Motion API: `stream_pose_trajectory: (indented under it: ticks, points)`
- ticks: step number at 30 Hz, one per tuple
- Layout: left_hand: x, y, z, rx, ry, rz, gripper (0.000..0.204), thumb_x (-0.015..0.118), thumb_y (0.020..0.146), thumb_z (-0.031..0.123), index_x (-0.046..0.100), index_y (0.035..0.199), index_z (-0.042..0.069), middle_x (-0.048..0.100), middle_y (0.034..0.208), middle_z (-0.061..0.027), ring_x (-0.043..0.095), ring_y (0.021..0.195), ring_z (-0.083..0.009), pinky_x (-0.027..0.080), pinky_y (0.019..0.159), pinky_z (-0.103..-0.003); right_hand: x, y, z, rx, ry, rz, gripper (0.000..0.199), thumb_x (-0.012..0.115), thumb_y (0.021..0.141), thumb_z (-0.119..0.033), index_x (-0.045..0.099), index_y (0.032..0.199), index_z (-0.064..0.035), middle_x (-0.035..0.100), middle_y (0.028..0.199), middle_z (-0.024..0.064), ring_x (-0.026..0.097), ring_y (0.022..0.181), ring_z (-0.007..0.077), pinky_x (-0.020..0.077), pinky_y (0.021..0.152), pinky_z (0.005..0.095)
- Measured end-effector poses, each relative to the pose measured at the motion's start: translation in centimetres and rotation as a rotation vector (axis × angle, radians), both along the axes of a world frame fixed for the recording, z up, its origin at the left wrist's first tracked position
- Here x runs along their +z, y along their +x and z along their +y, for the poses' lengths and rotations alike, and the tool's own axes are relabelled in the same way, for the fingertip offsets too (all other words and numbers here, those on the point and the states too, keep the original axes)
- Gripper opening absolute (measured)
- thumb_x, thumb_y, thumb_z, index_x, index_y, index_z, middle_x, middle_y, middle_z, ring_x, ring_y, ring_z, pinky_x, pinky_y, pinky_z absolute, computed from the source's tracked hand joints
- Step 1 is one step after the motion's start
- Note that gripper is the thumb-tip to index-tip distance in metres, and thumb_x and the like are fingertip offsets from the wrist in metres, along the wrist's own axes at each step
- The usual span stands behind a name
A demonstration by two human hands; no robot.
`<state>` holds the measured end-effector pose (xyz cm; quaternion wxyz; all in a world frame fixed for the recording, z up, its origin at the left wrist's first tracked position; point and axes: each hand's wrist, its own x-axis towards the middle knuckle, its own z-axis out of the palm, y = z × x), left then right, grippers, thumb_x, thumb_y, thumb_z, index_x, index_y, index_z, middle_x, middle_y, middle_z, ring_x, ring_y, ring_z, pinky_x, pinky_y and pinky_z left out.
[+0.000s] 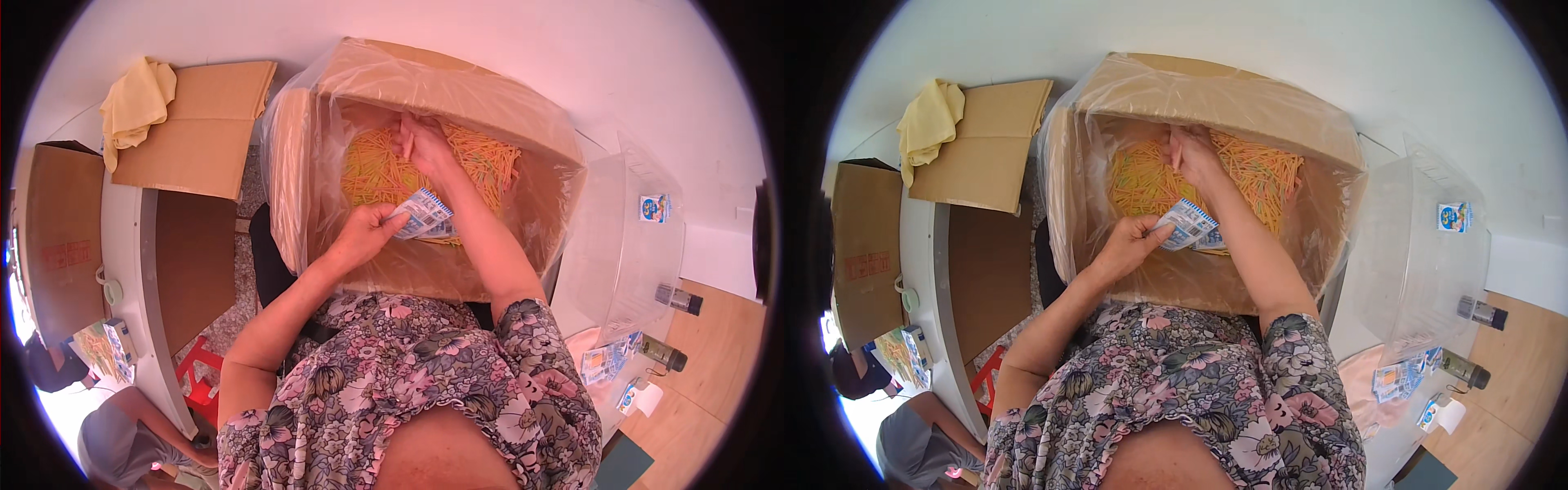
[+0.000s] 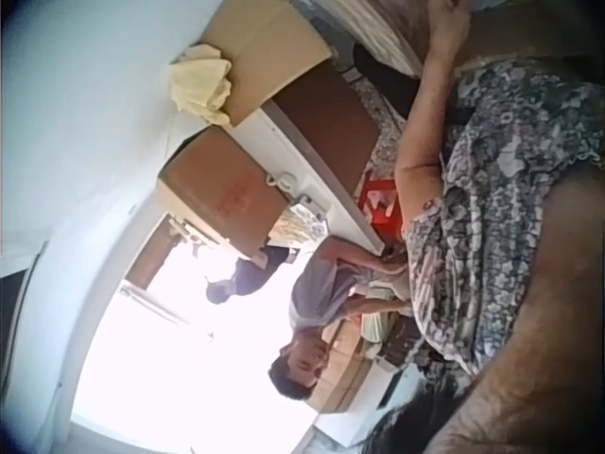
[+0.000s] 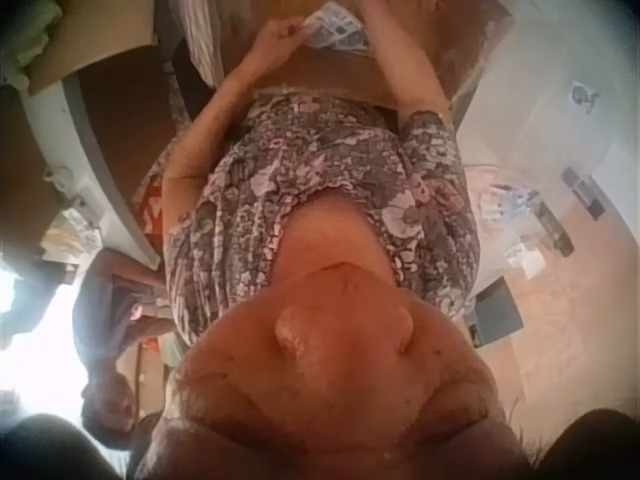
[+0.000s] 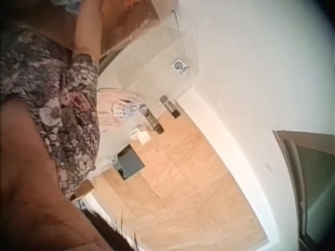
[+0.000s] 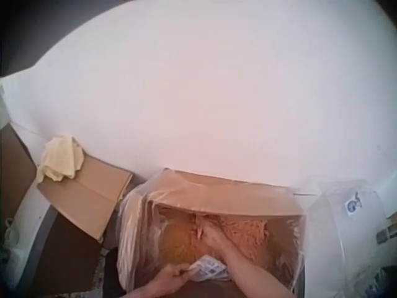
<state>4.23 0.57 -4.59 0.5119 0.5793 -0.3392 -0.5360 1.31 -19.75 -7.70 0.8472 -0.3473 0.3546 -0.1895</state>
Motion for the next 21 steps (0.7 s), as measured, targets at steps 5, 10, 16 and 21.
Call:
stream_pose_trajectory:
  ticks: [5, 10, 16, 21]
  points:
    - [-0.1, 0.1, 0.1, -0.01, -0.018, 0.059, 0.024, 0.056, 0.093, 0.02, 0.065, 0.097, -0.002, 0.062, 0.082, 0.0047, 0.05, 0.076, -0.0017, 0.044, 0.069, -0.02, 0.8, -0.2, 0.3, 0.058, -0.186, 0.217, 0.021, 0.06, 0.089, -0.029, 0.048, 0.08, -0.0136, 0.04, 0.059, -0.0041, 0.033, 0.046, 0.0053, 0.0255, 0.039, 0.0223]
    - [0.3, 0.4, 0.4, 0.08, -0.099, 0.175, 0.022, 0.055, 0.093, 0.017, 0.065, 0.1, -0.001, 0.064, 0.087, 0.0033, 0.054, 0.079, -0.0022, 0.044, 0.073, -0.02, 5.1, -3.0, 2.9, 0.109, 0.136, 0.092, 0.027, 0.054, 0.092, -0.03, 0.045, 0.071, -0.0158, 0.041, 0.056, -0.0039, 0.035, 0.046, 0.0074, 0.0247, 0.039, 0.0215]
    - [3.0, 0.6, -0.2, 0.163, -0.083, 0.323, 0.018, 0.053, 0.093, 0.013, 0.061, 0.104, 0.001, 0.064, 0.092, 0.001, 0.056, 0.082, -0.0038, 0.045, 0.075, -0.021, 3.4, -7.6, 2.6, -0.048, 0.147, 0.037, 0.03, 0.053, 0.09, -0.033, 0.042, 0.07, -0.0133, 0.04, 0.053, 0.0002, 0.04, 0.039, 0.0126, 0.0287, 0.034, 0.0262]
    - [4.6, -0.3, -0.9, 0.184, -0.095, 0.343, 0.019, 0.053, 0.094, 0.015, 0.06, 0.106, 0.002, 0.065, 0.094, 0.0003, 0.057, 0.082, -0.0045, 0.046, 0.075, -0.022, 5.3, -10.6, 3.4, 0.022, 0.133, -0.108, 0.032, 0.05, 0.092, -0.032, 0.042, 0.067, -0.014, 0.045, 0.056, 0.0006, 0.042, 0.043, 0.0113, 0.0277, 0.033, 0.023]
